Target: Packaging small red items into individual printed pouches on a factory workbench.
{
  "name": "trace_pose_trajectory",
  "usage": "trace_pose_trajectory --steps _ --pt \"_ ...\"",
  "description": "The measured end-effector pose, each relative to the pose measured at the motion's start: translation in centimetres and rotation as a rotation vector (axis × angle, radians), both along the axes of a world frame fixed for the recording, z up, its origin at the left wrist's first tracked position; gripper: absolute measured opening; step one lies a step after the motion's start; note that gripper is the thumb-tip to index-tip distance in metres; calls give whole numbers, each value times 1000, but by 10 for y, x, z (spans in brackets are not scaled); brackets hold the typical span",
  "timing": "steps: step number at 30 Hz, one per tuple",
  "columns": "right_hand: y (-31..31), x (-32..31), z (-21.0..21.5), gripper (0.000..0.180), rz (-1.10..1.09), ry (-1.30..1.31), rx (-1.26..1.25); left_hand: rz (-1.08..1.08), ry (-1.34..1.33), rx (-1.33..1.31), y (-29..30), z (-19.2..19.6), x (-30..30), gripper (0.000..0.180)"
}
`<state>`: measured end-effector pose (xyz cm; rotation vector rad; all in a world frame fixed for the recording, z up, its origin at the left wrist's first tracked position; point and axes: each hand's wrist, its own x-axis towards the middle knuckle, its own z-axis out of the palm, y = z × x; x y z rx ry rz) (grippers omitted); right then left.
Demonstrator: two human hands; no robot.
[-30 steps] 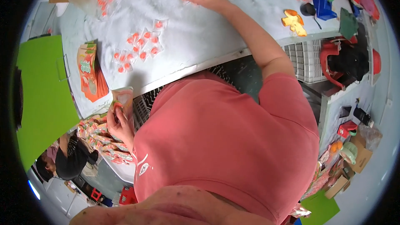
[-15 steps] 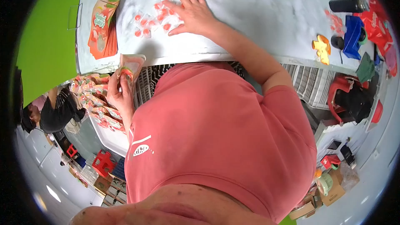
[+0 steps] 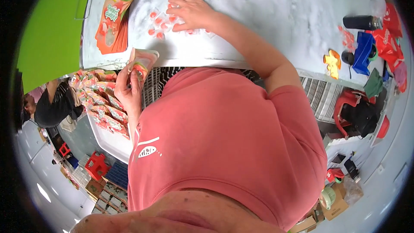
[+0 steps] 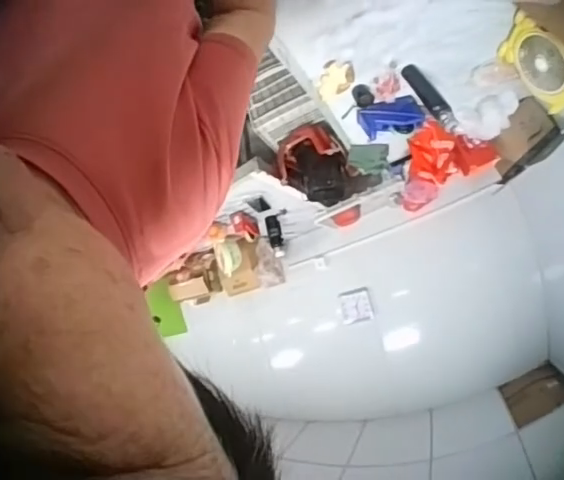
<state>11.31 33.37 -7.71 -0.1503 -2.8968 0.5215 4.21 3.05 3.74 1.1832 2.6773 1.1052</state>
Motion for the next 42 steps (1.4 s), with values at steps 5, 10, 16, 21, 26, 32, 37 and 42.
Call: trace_pose_trajectory --steps 5,10,16,21,26,32,37,42 --pt "5 25 7 73 77 25 -84 46 -27 15 -4 0 -2 22" --pt "-5 53 26 80 27 102 -18 11 -8 13 -2 -6 -6 22" --pt "-14 48 10 61 9 172 124 -16 31 -8 5 -2 -5 22" --pt "-10 39 8 33 50 189 102 22 -22 -26 4 -2 -5 23" --pt "-1 32 4 18 90 323 113 -8 78 8 25 7 -3 24" --pt "2 28 32 11 -213 449 -932 -95 218 7 62 8 -13 26" --pt "2 32 105 18 -44 243 -888 -211 104 28 91 3 -18 27" --pt "7 33 97 16 11 190 -336 -287 193 50 118 0 -15 24"
